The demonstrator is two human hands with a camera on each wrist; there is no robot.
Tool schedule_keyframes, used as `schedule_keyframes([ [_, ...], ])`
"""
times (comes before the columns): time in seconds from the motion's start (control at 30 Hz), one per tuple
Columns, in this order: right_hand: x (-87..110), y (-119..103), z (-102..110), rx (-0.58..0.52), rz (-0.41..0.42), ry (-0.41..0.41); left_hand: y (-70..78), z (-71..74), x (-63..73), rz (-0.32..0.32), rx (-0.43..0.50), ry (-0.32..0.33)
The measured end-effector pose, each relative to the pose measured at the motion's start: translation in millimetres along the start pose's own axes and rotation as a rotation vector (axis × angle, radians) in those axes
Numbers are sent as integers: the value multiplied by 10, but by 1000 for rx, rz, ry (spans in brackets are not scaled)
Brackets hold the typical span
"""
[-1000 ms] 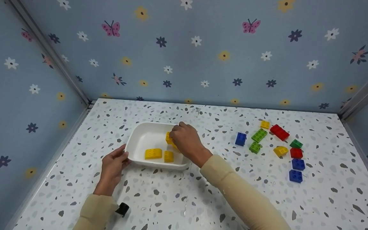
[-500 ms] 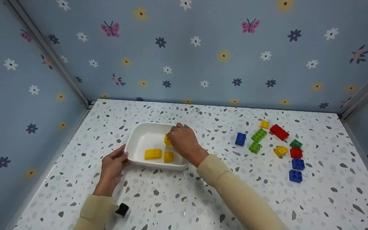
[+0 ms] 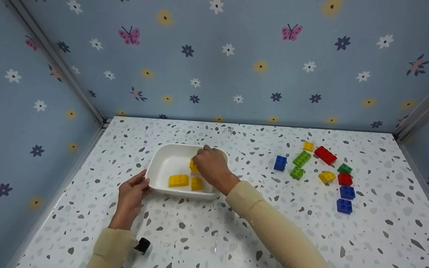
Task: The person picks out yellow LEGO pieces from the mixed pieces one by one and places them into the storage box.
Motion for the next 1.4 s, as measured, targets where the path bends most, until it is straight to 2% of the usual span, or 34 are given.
schedule_keyframes([
  [0.33, -22, -35, -36, 24, 5, 1, -8, 10, 8, -23, 17, -1],
  [0.77, -53, -49, -75, 43, -2, -10, -6, 4, -4, 0, -25, 16],
  [1.17, -45, -35, -126, 49, -48, -88, -7, 3, 1, -8, 7, 5],
  [1.4, -35, -22, -151, 34, -49, -80, -12, 9, -1, -9, 22, 1],
])
Point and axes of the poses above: each hand's wrist, its own x-axis away from the middle knuckle, its own z-axis out of the back of the hand, y = z × x, the point moved 2 cm from there along -x, towards the middle knuckle, and after that the axes turned 1 degree about -z, right-handed, at the moved point
